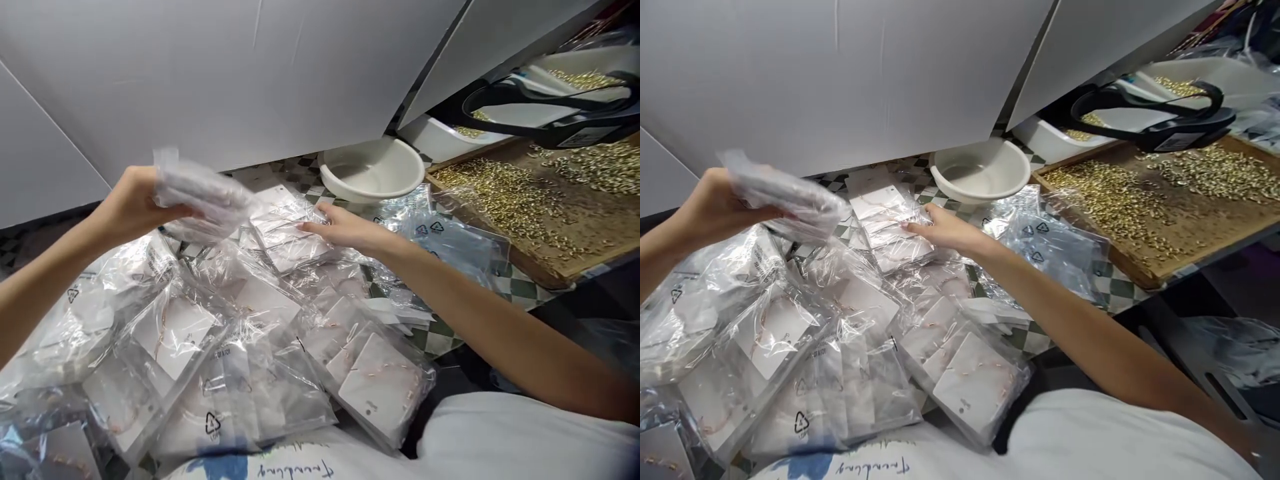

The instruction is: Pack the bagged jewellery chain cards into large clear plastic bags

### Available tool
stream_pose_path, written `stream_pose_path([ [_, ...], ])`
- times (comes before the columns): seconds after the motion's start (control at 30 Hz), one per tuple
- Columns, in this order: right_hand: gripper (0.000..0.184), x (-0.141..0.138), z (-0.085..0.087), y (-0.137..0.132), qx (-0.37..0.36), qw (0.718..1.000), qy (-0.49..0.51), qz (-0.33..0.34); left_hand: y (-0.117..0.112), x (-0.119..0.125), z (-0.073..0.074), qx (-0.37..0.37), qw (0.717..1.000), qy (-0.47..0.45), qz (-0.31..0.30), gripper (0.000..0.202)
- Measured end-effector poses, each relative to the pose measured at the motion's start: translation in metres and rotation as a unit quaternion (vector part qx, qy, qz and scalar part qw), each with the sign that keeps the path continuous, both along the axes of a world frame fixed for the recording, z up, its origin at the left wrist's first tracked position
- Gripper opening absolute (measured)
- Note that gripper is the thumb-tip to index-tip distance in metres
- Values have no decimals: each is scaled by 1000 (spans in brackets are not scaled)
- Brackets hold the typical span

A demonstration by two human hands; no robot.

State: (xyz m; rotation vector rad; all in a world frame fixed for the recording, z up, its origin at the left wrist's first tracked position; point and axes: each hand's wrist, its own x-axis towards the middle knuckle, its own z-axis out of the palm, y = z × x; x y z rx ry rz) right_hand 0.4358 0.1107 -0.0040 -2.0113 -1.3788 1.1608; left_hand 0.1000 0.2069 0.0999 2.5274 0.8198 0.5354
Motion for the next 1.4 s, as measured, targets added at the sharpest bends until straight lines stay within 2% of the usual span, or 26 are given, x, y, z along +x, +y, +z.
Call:
stream_pose_path([
  [0.1, 99, -3, 0, 7, -36, 999, -8, 6, 0, 11, -13, -56, 988, -139, 30, 21],
  [0.17, 93, -6, -2, 10, -11, 1000, -17, 7, 1, 20, -17, -54, 970, -231, 50, 27],
  [0.23, 75, -10, -2, 8, 103, 993, -59, -3, 0, 29, -14, -48, 929, -357, 87, 39],
  [0.3, 51, -14, 0, 1, 262, 959, -112, -4, -2, 35, -6, -53, 879, -457, 124, 49],
  [0.33, 38, -16, 2, -4, 331, 935, -128, 3, -5, 37, -1, -66, 866, -476, 135, 51],
  [0.4, 24, -18, 5, -15, 419, 898, -134, 24, -11, 40, 6, -98, 859, -482, 146, 50],
  [0.47, 26, -18, 7, -22, 443, 885, -134, 41, -18, 42, 8, -128, 860, -470, 155, 48],
  [0.6, 29, -15, 2, -27, 453, 879, -141, 52, -27, 48, -2, -196, 860, -435, 179, 40],
  [0.7, 25, -13, -3, -27, 471, 870, -137, 55, -30, 52, -9, -250, 850, -426, 182, 37],
  [0.83, 26, -12, -4, -28, 452, 880, -140, 42, -31, 59, -14, -269, 843, -427, 189, 43],
  [0.93, 28, -12, -3, -29, 445, 884, -138, 32, -26, 62, -20, -289, 862, -364, 201, 45],
  [1.0, 27, -11, -1, -31, 454, 880, -136, 37, -21, 63, -26, -295, 901, -235, 214, 45],
  [1.03, 27, -11, 0, -32, 460, 876, -138, 45, -20, 64, -29, -270, 924, -158, 218, 46],
  [1.1, 26, -12, 3, -35, 470, 867, -147, 74, -21, 68, -35, -148, 969, -33, 195, 51],
  [1.17, 24, -14, 4, -38, 468, 862, -159, 106, -27, 75, -40, 20, 993, 38, 106, 53],
  [1.23, 21, -18, 5, -42, 469, 859, -157, 133, -38, 84, -45, 152, 984, 91, -18, 50],
  [1.3, 20, -22, 6, -45, 485, 850, -136, 153, -47, 94, -50, 236, 954, 146, -113, 37],
  [1.37, 20, -26, 6, -49, 511, 836, -115, 161, -51, 101, -57, 296, 924, 179, -165, 27],
  [1.4, 20, -28, 6, -51, 523, 830, -106, 163, -51, 104, -61, 321, 911, 182, -184, 31],
])
